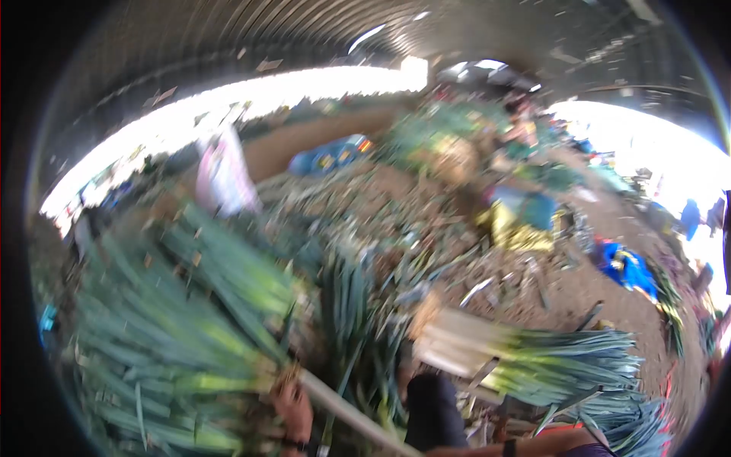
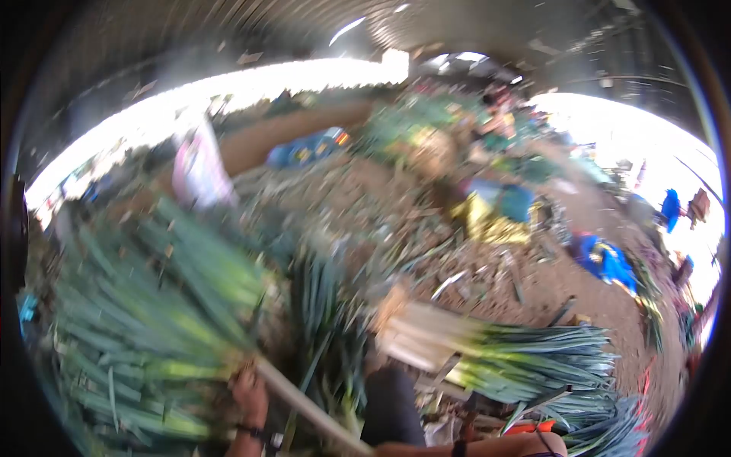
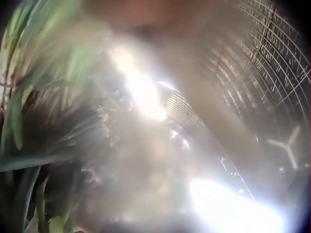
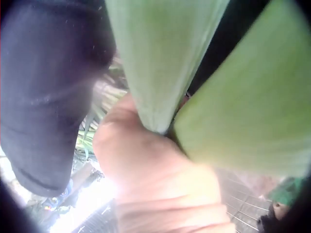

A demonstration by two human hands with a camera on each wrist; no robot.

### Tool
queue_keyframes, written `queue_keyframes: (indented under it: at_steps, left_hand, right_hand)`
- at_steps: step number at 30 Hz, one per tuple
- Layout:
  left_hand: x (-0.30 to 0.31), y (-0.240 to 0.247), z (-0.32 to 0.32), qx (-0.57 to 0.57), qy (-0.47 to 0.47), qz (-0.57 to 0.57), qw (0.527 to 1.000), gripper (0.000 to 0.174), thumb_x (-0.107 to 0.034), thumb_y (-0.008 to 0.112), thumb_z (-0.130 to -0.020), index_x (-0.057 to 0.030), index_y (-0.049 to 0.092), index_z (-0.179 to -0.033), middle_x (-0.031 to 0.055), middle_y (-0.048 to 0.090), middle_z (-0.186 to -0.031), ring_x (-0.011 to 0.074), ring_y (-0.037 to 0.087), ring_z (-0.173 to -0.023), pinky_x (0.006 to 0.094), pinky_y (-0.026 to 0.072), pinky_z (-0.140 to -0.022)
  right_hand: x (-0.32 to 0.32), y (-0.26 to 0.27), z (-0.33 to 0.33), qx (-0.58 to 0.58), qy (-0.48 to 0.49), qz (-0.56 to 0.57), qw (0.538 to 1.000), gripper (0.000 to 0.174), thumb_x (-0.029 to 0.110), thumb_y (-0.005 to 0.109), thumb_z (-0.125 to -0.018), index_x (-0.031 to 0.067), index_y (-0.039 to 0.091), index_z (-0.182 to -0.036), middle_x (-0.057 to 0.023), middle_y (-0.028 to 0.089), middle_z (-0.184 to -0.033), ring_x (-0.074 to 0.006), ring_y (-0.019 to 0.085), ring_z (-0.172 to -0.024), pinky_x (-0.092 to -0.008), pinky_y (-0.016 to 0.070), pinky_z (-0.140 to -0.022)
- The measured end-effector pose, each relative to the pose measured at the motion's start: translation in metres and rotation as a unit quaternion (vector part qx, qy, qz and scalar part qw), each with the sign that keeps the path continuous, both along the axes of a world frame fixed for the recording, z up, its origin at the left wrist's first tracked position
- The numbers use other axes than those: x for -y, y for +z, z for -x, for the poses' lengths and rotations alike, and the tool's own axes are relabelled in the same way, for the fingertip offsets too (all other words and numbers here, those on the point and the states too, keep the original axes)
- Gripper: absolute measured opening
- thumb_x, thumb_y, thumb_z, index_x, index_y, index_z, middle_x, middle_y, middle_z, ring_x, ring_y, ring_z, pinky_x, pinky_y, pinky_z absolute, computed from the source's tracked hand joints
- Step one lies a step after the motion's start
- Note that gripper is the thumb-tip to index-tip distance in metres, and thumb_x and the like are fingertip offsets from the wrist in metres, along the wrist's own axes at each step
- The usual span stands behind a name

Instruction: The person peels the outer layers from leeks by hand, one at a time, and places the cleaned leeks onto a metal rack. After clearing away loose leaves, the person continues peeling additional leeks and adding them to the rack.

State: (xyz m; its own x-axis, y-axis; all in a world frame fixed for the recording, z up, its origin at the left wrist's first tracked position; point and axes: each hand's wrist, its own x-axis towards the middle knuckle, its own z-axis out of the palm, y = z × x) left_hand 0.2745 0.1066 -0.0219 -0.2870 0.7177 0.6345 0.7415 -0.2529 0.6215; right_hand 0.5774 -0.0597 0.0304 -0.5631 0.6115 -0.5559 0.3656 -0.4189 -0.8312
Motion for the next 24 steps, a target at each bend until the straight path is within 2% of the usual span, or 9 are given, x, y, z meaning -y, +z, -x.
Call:
queue_keyframes:
  at_steps: [1,2,3,4,12,19,22,23,24]
  left_hand:
    - [-0.005,0.004,0.002,0.012,-0.03,0.029,0.999,0.017,0.004,0.063,-0.076,-0.0009,0.065,-0.092,0.016,0.063,-0.092,0.0331,0.058,-0.088,0.0413,0.0466,-0.081]
    - [-0.007,0.018,-0.003,0.057,-0.034,0.054,0.996,0.013,0.004,0.062,-0.078,0.0008,0.063,-0.09,0.0146,0.063,-0.088,0.0286,0.059,-0.082,0.0381,0.0479,-0.075]
    - [-0.012,0.025,-0.01,0.113,-0.043,0.044,0.992,0.01,0.003,0.062,-0.08,0.0011,0.063,-0.09,0.0132,0.062,-0.086,0.0255,0.06,-0.079,0.0354,0.0481,-0.072]
    - [-0.015,0.026,-0.011,0.164,-0.055,0.027,0.984,0.008,0.002,0.062,-0.081,0.0014,0.062,-0.09,0.0117,0.061,-0.085,0.0224,0.06,-0.076,0.0327,0.0483,-0.069]
    - [-0.016,0.0,-0.026,0.272,-0.142,0.073,0.949,0.02,0.0,0.065,-0.082,-0.0016,0.06,-0.101,-0.0014,0.052,-0.073,0.0065,0.045,-0.068,0.0201,0.0427,-0.065]
    - [-0.017,-0.009,-0.02,0.21,-0.121,0.15,0.958,0.032,-0.002,0.066,-0.081,-0.0034,0.054,-0.111,0.0065,0.065,-0.087,0.0118,0.062,-0.072,0.0274,0.0515,-0.064]
    - [-0.008,0.013,-0.028,0.455,-0.165,0.28,0.829,0.035,-0.003,0.065,-0.082,-0.0051,0.053,-0.115,0.0067,0.064,-0.085,0.0126,0.061,-0.066,0.0253,0.0516,-0.057]
    - [-0.005,0.015,-0.028,0.479,-0.189,0.31,0.799,0.036,-0.004,0.063,-0.082,-0.0069,0.053,-0.117,0.0065,0.063,-0.085,0.0126,0.062,-0.063,0.0252,0.0509,-0.053]
    - [-0.013,0.017,-0.026,0.452,-0.207,0.396,0.772,0.037,-0.007,0.061,-0.082,-0.0094,0.053,-0.118,0.0061,0.062,-0.086,0.0129,0.062,-0.064,0.026,0.0514,-0.052]
  right_hand:
    - [-0.003,-0.001,0.001,-0.021,-0.044,0.02,0.999,0.034,0.039,0.06,-0.086,0.0068,0.065,-0.097,-0.0044,0.057,-0.067,-0.0156,0.052,-0.055,-0.0367,0.0402,-0.048]
    - [-0.02,-0.014,0.0,0.191,0.094,0.085,0.973,0.046,0.046,0.061,-0.082,0.0045,0.063,-0.103,-0.0117,0.064,-0.086,-0.0238,0.061,-0.08,-0.035,0.0476,-0.073]
    - [-0.021,0.009,0.001,0.226,0.075,0.028,0.971,0.051,0.054,0.06,-0.083,0.0033,0.065,-0.091,-0.008,0.061,-0.069,-0.0205,0.059,-0.065,-0.0349,0.046,-0.063]
    - [-0.015,-0.017,-0.01,0.12,0.024,0.001,0.993,0.046,0.049,0.062,-0.083,0.0039,0.064,-0.091,-0.0057,0.062,-0.072,-0.018,0.058,-0.065,-0.034,0.0459,-0.061]
    - [-0.022,0.018,-0.025,0.174,0.014,-0.028,0.984,0.038,0.042,0.063,-0.084,0.0054,0.059,-0.094,-0.0024,0.057,-0.066,-0.0118,0.056,-0.061,-0.0296,0.0462,-0.057]
    - [-0.003,0.001,-0.04,0.391,0.112,-0.181,0.896,0.061,0.059,0.052,-0.082,0.0047,0.054,-0.109,-0.0198,0.064,-0.077,-0.0392,0.063,-0.072,-0.0468,0.0494,-0.062]
    - [0.007,0.004,-0.049,0.417,0.125,-0.191,0.88,0.06,0.058,0.051,-0.083,0.0052,0.052,-0.111,-0.0192,0.064,-0.076,-0.038,0.064,-0.07,-0.0468,0.0503,-0.061]
    - [0.01,0.004,-0.053,0.419,0.124,-0.188,0.88,0.064,0.061,0.05,-0.081,0.0058,0.05,-0.114,-0.0203,0.064,-0.076,-0.0382,0.064,-0.07,-0.0474,0.0498,-0.06]
    - [0.016,-0.012,-0.062,0.431,0.152,-0.209,0.864,0.056,0.053,0.054,-0.085,0.0056,0.053,-0.116,-0.0119,0.064,-0.073,-0.0301,0.064,-0.065,-0.0426,0.0498,-0.056]
